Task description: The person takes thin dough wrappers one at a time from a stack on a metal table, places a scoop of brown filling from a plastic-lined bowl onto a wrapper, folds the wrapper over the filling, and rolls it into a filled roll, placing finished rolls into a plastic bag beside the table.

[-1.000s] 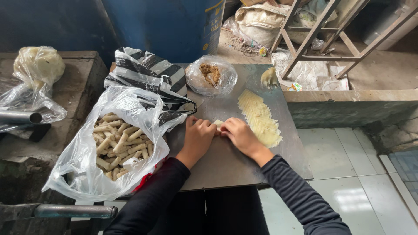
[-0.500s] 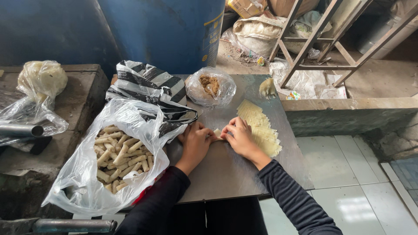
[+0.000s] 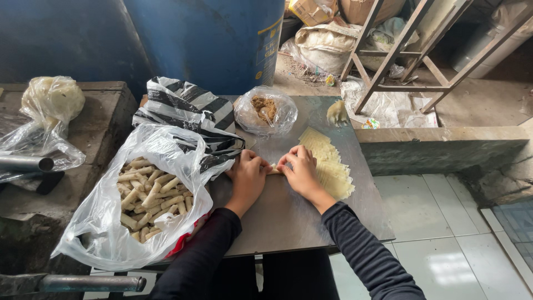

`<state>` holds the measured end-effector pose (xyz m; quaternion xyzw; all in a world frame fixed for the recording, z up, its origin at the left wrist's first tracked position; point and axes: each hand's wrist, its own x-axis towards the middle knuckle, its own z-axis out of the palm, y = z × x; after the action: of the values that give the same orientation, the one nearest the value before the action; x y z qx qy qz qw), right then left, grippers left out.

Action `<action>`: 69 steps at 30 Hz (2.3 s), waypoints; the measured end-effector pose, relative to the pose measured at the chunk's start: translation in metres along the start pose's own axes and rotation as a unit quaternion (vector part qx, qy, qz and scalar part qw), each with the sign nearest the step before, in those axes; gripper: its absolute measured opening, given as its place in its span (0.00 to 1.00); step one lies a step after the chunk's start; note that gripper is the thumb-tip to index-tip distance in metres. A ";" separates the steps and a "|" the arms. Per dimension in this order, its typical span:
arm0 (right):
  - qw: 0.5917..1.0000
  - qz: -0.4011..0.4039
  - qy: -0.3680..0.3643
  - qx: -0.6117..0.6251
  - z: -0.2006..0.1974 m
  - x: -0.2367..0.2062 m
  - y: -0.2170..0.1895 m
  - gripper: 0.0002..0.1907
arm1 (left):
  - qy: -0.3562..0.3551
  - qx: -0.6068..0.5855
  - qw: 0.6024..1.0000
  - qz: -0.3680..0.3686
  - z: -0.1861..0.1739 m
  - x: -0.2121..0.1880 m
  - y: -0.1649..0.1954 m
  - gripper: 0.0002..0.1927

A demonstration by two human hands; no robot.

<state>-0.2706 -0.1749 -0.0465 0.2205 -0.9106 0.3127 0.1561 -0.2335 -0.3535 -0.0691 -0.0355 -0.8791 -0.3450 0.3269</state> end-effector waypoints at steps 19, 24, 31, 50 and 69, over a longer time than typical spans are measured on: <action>0.995 0.087 -0.014 -0.055 0.013 0.013 0.007 0.14 | -0.028 0.055 0.994 -0.087 0.037 0.004 0.008 0.11; 0.994 0.073 0.023 -0.075 0.027 0.032 0.012 0.13 | 0.003 0.056 0.997 -0.045 0.044 0.028 0.000 0.11; 0.986 0.039 0.160 -0.012 0.022 0.027 0.021 0.12 | -0.070 -0.002 0.996 0.063 0.008 0.028 0.001 0.12; 0.986 0.100 -0.058 0.119 -0.123 -0.040 0.047 0.07 | 0.143 0.513 0.844 -0.060 -0.246 -0.010 0.058 0.16; 0.994 0.014 -0.060 0.090 -0.135 -0.088 0.050 0.11 | -0.210 0.115 0.925 0.296 0.094 -0.023 0.121 0.04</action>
<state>-0.2004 -0.0269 -0.0065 0.2397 -0.8894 0.3817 0.0760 -0.2321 -0.1993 -0.0639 -0.3278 -0.9107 -0.1137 0.2243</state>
